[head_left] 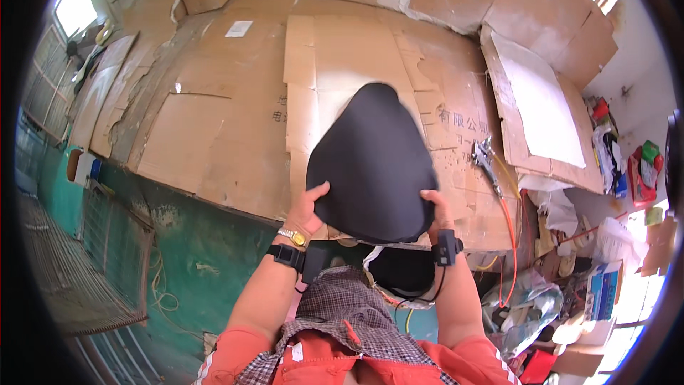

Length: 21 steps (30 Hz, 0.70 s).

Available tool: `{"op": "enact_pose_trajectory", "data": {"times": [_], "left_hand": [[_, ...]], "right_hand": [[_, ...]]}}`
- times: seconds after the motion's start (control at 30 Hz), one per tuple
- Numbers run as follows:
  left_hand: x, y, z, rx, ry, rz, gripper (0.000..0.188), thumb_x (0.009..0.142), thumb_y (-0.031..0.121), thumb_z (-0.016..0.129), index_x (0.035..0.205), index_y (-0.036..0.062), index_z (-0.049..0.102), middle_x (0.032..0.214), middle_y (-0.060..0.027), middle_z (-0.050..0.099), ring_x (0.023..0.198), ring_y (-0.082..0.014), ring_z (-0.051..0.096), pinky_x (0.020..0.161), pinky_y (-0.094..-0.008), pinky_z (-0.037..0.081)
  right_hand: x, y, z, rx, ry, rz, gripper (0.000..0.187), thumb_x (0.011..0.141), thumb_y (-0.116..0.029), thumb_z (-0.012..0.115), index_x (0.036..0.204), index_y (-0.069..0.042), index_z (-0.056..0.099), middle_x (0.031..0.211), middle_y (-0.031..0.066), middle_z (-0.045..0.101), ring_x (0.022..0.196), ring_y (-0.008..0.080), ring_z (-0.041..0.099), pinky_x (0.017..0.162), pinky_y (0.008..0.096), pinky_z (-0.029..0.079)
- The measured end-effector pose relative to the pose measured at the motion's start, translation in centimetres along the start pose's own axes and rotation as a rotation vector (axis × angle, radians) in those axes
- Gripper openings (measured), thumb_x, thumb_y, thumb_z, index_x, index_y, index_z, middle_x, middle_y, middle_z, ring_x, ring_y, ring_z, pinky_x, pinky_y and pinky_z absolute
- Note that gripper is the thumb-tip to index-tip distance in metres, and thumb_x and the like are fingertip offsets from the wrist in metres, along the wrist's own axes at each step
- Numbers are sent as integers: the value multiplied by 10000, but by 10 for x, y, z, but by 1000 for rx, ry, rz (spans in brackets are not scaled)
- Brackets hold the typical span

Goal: The person picks up white and black bicycle seats from a large cardboard container and arranges them in neat rows on a wooden board. The person handles the seats one by one, placing them in an organized pattern on the work surface.

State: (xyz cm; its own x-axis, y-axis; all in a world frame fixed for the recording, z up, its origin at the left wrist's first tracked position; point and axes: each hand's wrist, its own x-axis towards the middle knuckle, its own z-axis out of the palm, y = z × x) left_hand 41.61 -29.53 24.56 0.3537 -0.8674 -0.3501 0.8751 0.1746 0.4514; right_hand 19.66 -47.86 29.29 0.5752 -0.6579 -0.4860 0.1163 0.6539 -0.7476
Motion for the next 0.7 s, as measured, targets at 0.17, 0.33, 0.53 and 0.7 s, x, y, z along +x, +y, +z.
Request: {"op": "enact_pose_trajectory", "data": {"times": [0.17, 0.33, 0.53, 0.7], "left_hand": [[13, -56, -97, 388, 475, -148, 381, 825, 14, 568, 1200, 1, 503, 1123, -130, 582, 1002, -244, 584, 860, -388, 487], [9, -52, -73, 488, 598, -175, 406, 807, -18, 559, 1204, -8, 480, 1118, -119, 581, 994, -241, 584, 844, -395, 489], [11, -55, -70, 450, 612, -145, 388, 842, 109, 605, 1194, -1, 484, 1100, -117, 587, 994, -237, 586, 821, -388, 494], [11, -45, -67, 428, 593, -275, 351, 865, 174, 592, 1154, -1, 497, 1090, -125, 594, 960, -229, 594, 787, -370, 498]], "right_hand": [[41, 84, -79, -673, 334, -11, 579, 770, -134, 651, 1301, -35, 443, 1087, 130, 573, 918, 181, 577, 759, 346, 491], [26, 83, -62, -1266, 310, -398, 522, 731, -197, 717, 1175, -2, 523, 1008, 171, 588, 901, 280, 581, 784, 371, 482], [71, 90, -40, -1417, 302, -175, 440, 706, -322, 733, 942, 27, 605, 757, 156, 628, 718, 314, 617, 653, 401, 484], [75, 71, -50, -1327, 83, 34, 359, 700, -303, 689, 819, 31, 627, 763, 209, 632, 799, 360, 634, 725, 429, 497]]}}
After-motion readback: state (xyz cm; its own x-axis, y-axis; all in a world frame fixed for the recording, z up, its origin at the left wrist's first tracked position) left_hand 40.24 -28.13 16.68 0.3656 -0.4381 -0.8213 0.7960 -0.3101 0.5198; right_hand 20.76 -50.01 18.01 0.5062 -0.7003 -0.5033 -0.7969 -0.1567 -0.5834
